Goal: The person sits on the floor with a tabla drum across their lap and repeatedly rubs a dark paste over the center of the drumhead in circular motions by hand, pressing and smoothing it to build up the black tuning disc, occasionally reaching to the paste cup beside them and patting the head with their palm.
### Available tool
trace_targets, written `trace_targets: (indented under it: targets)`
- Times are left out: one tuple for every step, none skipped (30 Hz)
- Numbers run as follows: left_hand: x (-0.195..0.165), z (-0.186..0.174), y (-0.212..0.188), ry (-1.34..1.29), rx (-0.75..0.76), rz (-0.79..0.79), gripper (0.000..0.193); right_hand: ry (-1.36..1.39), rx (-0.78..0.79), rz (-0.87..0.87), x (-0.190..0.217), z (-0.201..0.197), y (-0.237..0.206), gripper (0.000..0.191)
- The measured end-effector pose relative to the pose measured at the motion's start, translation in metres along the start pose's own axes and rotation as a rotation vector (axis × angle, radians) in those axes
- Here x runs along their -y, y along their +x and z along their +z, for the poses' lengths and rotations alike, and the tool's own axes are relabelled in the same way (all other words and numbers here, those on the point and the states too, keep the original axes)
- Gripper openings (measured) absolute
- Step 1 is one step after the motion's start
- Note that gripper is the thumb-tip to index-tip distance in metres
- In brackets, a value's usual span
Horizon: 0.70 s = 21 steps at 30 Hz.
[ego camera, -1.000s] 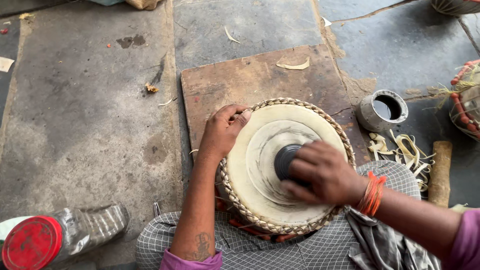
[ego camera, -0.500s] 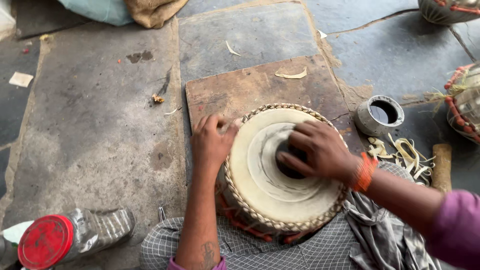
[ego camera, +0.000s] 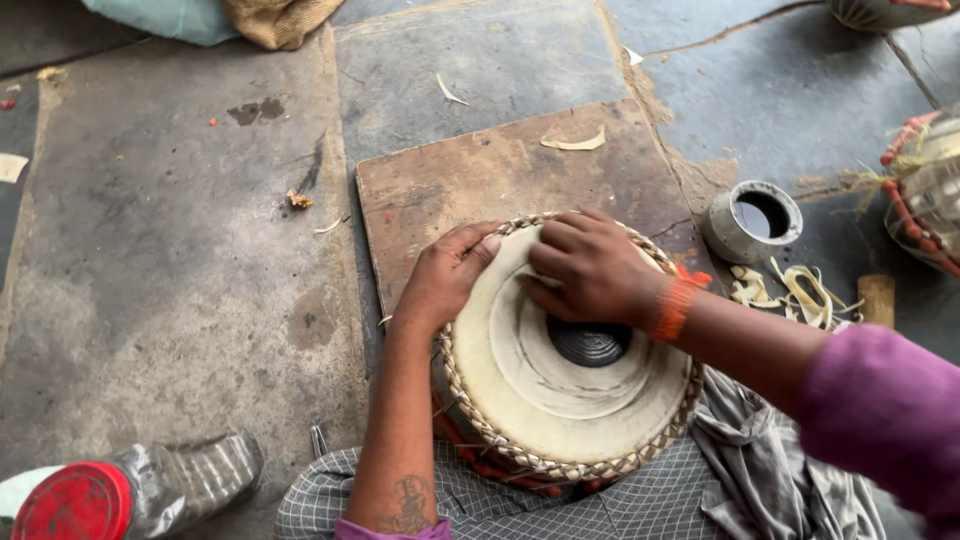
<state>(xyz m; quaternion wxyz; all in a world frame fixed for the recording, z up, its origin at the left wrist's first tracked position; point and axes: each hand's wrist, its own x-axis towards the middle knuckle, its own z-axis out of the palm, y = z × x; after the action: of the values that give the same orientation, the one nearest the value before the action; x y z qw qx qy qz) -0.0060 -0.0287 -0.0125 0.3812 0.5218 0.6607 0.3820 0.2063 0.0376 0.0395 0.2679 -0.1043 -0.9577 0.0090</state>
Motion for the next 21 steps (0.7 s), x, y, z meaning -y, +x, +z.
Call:
trace_targets:
  targets:
    - [0.001, 0.001, -0.001, 0.003, -0.032, 0.048, 0.039, 0.003, 0.019, 0.011, 0.000, -0.011, -0.010, 0.028]
    - [0.002, 0.003, -0.002, 0.007, -0.060, 0.097, 0.038, 0.004, 0.038, 0.027, 0.006, -0.021, -0.022, 0.029]
    - [0.003, 0.004, -0.002, 0.012, -0.082, 0.144, 0.036, 0.030, 0.071, 0.075, 0.017, -0.029, -0.032, 0.032]
    - [0.004, 0.005, -0.002, 0.034, -0.126, 0.166, 0.034, 0.058, 0.103, 0.125, 0.030, -0.034, -0.041, 0.035]
    - [0.004, 0.006, -0.001, 0.061, -0.168, 0.192, 0.033, 0.145, 0.052, 0.101, 0.046, -0.036, -0.047, 0.034]
    - [0.004, 0.006, 0.000, 0.092, -0.202, 0.224, 0.032, 0.228, -0.005, 0.083, 0.062, -0.035, -0.050, 0.033]
    - [0.004, 0.006, 0.001, 0.105, -0.217, 0.197, 0.031, 0.260, 0.046, 0.061, 0.078, -0.027, -0.048, 0.034]
    - [0.003, 0.006, 0.001, 0.121, -0.232, 0.177, 0.031, 0.289, 0.092, 0.039, 0.090, -0.018, -0.042, 0.037]
    - [0.001, 0.006, 0.001, 0.143, -0.252, 0.160, 0.031, 0.299, 0.096, 0.041, 0.091, -0.008, -0.031, 0.034]
    - [-0.001, 0.006, -0.002, 0.163, -0.286, 0.127, 0.034, 0.309, 0.095, 0.035, 0.087, 0.001, -0.020, 0.031]
    - [-0.004, 0.006, -0.005, 0.184, -0.325, 0.091, 0.036, 0.269, 0.027, 0.000, 0.076, 0.006, -0.008, 0.026]
    - [-0.007, 0.005, -0.011, 0.202, -0.365, 0.050, 0.038, 0.232, -0.035, -0.036, 0.062, 0.010, 0.003, 0.020]
    - [-0.009, 0.004, -0.018, 0.250, -0.387, 0.016, 0.039, 0.191, -0.045, 0.003, 0.045, 0.011, 0.012, 0.021]
    - [-0.011, 0.002, -0.027, 0.292, -0.409, -0.021, 0.039, 0.150, -0.046, 0.041, 0.030, 0.009, 0.016, 0.023]
    - [-0.012, -0.001, -0.033, 0.328, -0.439, -0.059, 0.040, 0.111, -0.036, 0.079, 0.019, 0.001, 0.018, 0.025]
    - [-0.013, -0.005, -0.038, 0.358, -0.367, -0.158, 0.044, 0.068, -0.024, 0.106, 0.010, -0.007, 0.017, 0.027]
    - [-0.013, -0.009, -0.041, 0.382, -0.299, -0.260, 0.047, 0.043, -0.009, 0.114, 0.002, -0.011, 0.003, 0.029]
    - [-0.013, -0.012, -0.042, 0.401, -0.227, -0.367, 0.051, 0.023, 0.010, 0.120, 0.001, -0.019, -0.008, 0.031]
    - [-0.012, -0.015, -0.039, 0.349, -0.244, -0.282, 0.052, 0.047, 0.023, 0.133, 0.006, -0.025, -0.019, 0.029]
    - [-0.012, -0.016, -0.033, 0.301, -0.260, -0.197, 0.056, 0.072, 0.036, 0.149, 0.014, -0.027, -0.028, 0.026]
    - [-0.012, -0.016, -0.025, 0.257, -0.269, -0.107, 0.060, 0.098, 0.033, 0.133, 0.025, -0.025, -0.034, 0.026]
